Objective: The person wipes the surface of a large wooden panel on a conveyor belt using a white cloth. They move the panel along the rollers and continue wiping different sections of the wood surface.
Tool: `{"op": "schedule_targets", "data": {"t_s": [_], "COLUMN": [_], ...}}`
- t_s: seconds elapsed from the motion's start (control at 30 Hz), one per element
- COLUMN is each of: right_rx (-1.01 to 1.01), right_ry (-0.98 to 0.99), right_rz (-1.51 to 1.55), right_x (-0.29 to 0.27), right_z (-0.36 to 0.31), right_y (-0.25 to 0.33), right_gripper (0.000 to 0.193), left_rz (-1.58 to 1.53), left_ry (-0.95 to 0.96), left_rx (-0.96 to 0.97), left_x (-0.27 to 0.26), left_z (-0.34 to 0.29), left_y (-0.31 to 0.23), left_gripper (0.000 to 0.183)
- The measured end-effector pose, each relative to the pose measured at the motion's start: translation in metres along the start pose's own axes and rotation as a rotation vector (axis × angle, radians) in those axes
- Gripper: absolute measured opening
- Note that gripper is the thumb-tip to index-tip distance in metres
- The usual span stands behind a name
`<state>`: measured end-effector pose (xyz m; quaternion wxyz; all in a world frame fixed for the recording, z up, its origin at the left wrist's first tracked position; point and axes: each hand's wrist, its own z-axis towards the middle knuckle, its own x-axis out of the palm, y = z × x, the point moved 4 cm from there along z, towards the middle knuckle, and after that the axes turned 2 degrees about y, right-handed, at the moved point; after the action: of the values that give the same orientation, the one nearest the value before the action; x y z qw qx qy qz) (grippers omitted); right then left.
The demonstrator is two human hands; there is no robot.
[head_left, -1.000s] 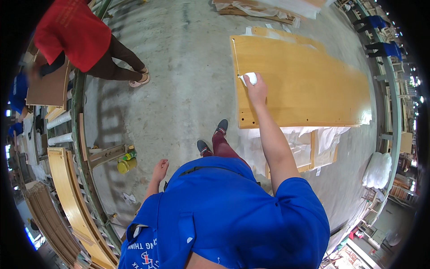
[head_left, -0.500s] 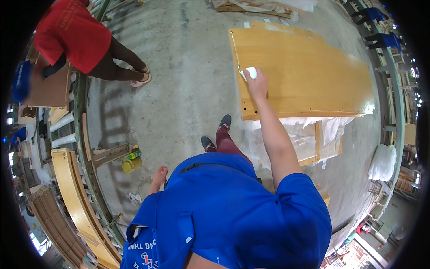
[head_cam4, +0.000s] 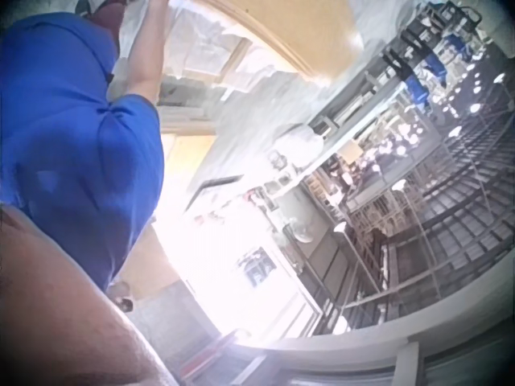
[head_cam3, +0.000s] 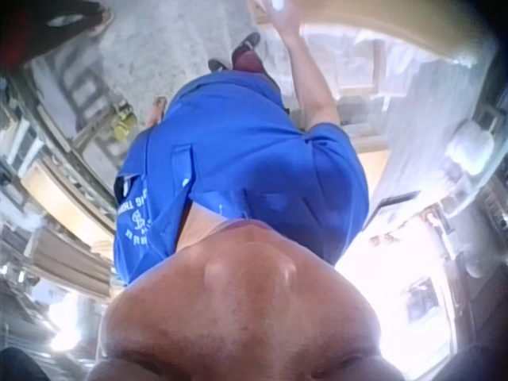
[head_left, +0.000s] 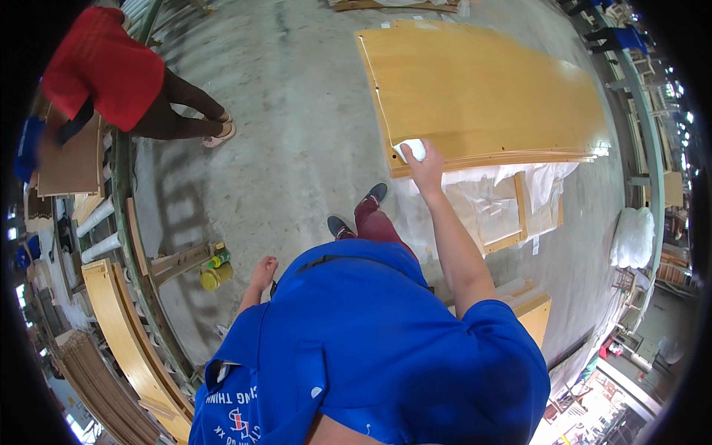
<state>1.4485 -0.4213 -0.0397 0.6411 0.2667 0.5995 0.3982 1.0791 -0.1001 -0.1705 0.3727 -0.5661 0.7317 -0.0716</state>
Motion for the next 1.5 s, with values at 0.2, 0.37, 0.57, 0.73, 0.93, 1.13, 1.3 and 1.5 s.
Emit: {"op": "schedule_targets", "data": {"t_s": [0.2,0.37,0.57,0.73,0.93,1.13,1.3,1.5], "right_rx": [0.024,0.072,0.109,0.087,0.104,0.081,0.030,0.051], "right_ry": [0.005,0.032,0.020,-0.039,-0.151,-0.064,-0.077,-0.159], "right_rz": [-0.098,-0.137,-0.152,-0.061,-0.013,-0.059,-0.069,-0.078], "right_x": [-0.008,-0.007,-0.009,-0.021,-0.039,-0.040,-0.043,-0.061], "right_z": [-0.018,-0.020,-0.021,-0.030,-0.032,-0.027,-0.025,-0.018], "right_y": [-0.006,-0.006,-0.007,-0.015,-0.023,-0.017,-0.022,-0.035], "right_gripper": [0.041,0.044,0.043,0.041,0.035,0.034,0.034,0.032], "left_rz": [0.080,0.063,0.074,0.192,0.119,0.134,0.131,0.092], "left_ry": [0.059,0.043,0.032,0.069,0.074,0.057,0.075,0.091], "left_rx": [0.007,0.042,0.089,0.083,0.088,0.098,0.108,0.208], "left_x": [-0.009,-0.012,-0.009,-0.003,0.003,0.001,0.005,0.019], "left_z": [0.008,0.015,0.023,0.016,0.019,0.023,0.028,0.040], "left_y": [-0.005,-0.011,-0.018,-0.026,-0.022,-0.031,-0.047,-0.088], "left_gripper": [0.038,0.040,0.039,0.039,0.039,0.039,0.040,0.036]}}
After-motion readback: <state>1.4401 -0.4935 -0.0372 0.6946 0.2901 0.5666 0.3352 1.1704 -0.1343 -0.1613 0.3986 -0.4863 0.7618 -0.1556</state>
